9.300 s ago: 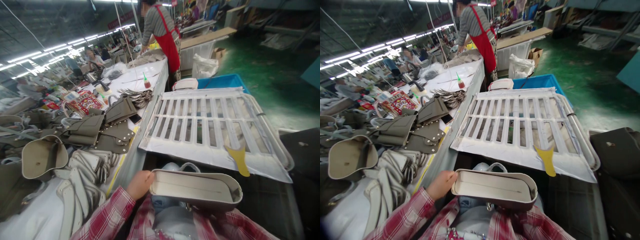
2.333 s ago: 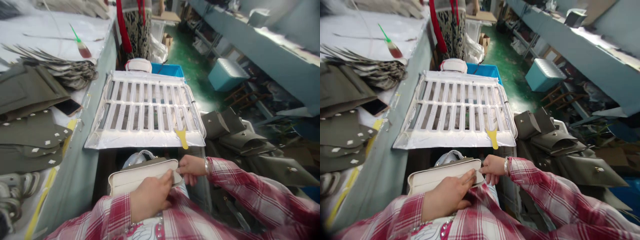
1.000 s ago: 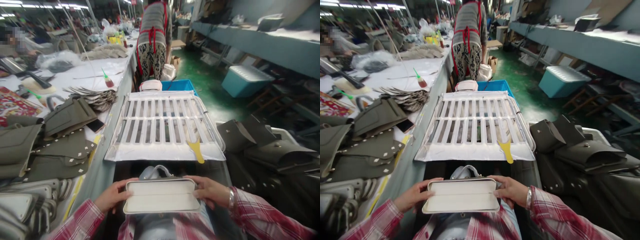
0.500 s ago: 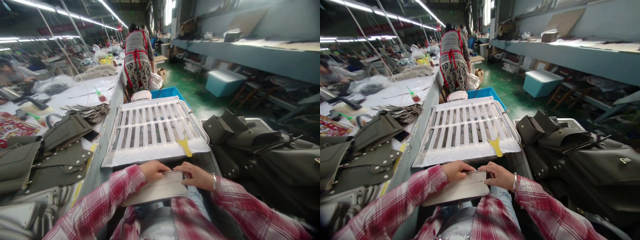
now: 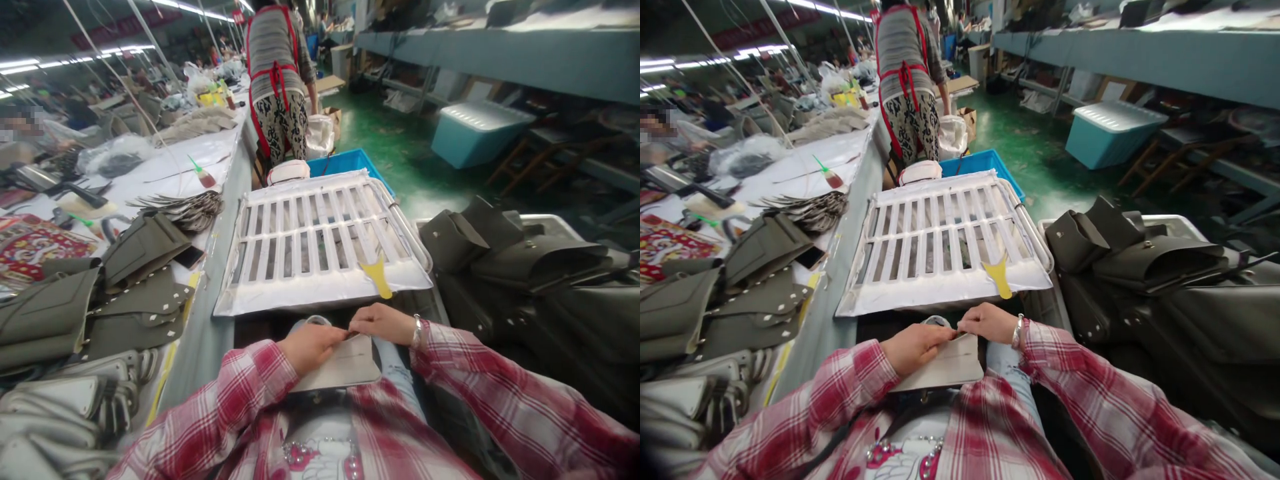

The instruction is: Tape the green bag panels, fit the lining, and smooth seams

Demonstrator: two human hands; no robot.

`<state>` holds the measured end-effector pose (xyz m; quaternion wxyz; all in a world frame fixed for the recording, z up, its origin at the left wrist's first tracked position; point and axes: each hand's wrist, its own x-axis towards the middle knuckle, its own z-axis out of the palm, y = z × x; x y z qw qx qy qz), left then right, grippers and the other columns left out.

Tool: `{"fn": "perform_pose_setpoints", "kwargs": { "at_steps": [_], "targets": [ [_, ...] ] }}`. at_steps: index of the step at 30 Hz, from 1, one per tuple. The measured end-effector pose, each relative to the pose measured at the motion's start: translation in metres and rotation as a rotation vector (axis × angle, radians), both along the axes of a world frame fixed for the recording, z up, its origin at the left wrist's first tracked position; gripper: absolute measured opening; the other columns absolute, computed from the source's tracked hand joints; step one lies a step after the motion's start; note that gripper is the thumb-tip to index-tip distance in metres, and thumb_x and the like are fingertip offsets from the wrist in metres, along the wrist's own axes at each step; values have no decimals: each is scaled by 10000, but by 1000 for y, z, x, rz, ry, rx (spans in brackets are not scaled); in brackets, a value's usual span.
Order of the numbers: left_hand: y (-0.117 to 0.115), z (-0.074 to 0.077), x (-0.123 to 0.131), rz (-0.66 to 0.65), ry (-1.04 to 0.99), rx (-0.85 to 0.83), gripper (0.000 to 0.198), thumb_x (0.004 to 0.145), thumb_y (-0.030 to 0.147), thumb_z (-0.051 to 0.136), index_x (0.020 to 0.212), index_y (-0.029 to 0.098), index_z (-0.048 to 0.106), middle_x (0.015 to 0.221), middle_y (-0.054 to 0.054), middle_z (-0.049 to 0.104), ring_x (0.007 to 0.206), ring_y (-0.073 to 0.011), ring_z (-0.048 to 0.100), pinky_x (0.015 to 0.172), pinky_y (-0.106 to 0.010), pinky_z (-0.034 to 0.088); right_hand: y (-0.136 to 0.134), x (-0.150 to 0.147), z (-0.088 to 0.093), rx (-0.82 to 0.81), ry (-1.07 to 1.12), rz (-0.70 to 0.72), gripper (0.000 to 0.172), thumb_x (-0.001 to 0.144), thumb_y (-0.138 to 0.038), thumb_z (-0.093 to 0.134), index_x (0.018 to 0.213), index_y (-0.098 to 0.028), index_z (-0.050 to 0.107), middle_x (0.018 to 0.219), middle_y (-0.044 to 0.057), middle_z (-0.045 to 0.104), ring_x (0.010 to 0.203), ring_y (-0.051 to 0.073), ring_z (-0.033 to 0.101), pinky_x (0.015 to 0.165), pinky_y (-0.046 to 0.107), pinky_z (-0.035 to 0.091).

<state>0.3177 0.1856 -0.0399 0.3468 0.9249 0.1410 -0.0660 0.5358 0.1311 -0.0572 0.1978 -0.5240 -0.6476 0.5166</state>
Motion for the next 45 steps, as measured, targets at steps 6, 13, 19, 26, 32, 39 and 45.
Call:
{"fn": "perform_pose_setpoints", "kwargs": {
  "at_steps": [6, 13, 19, 26, 32, 39, 45],
  "targets": [
    [-15, -4, 2, 5, 48, 130, 435, 833, 116, 398, 1265, 103, 450, 1257, -139, 539, 1141, -239, 519, 985, -378, 420, 29, -7, 1, -85, -166, 255, 312, 703, -351, 596, 885, -140, 738, 758, 36, 687, 713, 178, 610, 668, 248, 439],
    [17, 3, -29, -29, 86, -5, 513, 794, 101, 429, 1305, 138, 428, 1280, -127, 530, 1134, -240, 533, 972, -373, 426, 46, -15, -5, -110, -197, 318, 274, 679, -343, 625, 879, -201, 748, 735, -2, 690, 712, 170, 614, 665, 235, 437],
    [37, 1, -68, -18, 120, -92, 513, 815, 105, 403, 1325, 168, 417, 1346, -100, 476, 1217, -206, 468, 1027, -343, 357, 47, -18, -6, -105, -27, 398, 413, 796, -392, 527, 1106, -157, 666, 989, 57, 664, 907, 202, 601, 835, 277, 441],
    [19, -9, -70, -45, 46, 45, 491, 873, 121, 373, 1363, 124, 339, 1357, -145, 449, 1210, -222, 472, 996, -335, 401, 54, -58, 2, -73, -82, 535, 411, 905, -366, 370, 1202, -187, 590, 1114, 88, 619, 1015, 206, 575, 916, 319, 422],
    [42, -7, -98, -48, 26, -16, 506, 822, 118, 430, 1327, 101, 399, 1313, -149, 498, 1185, -239, 499, 999, -347, 410, 66, -80, 1, -136, -86, 581, 426, 920, -377, 349, 1201, -166, 589, 1155, 100, 613, 1073, 232, 562, 957, 349, 406],
    [65, -12, -152, -27, -14, -116, 477, 819, 110, 414, 1294, 132, 452, 1324, -81, 502, 1229, -159, 458, 1060, -264, 336, 81, -95, 2, -273, -32, 588, 562, 914, -510, 315, 1324, -159, 473, 1293, 86, 522, 1188, 218, 483, 1039, 338, 337],
    [47, -19, -151, -20, -65, 11, 464, 862, 137, 405, 1325, 108, 396, 1331, -116, 488, 1220, -191, 468, 1025, -307, 394, 88, -122, 1, -255, 57, 573, 481, 920, -476, 346, 1296, -224, 508, 1245, 41, 566, 1154, 200, 513, 1032, 330, 351]
  ]
}}
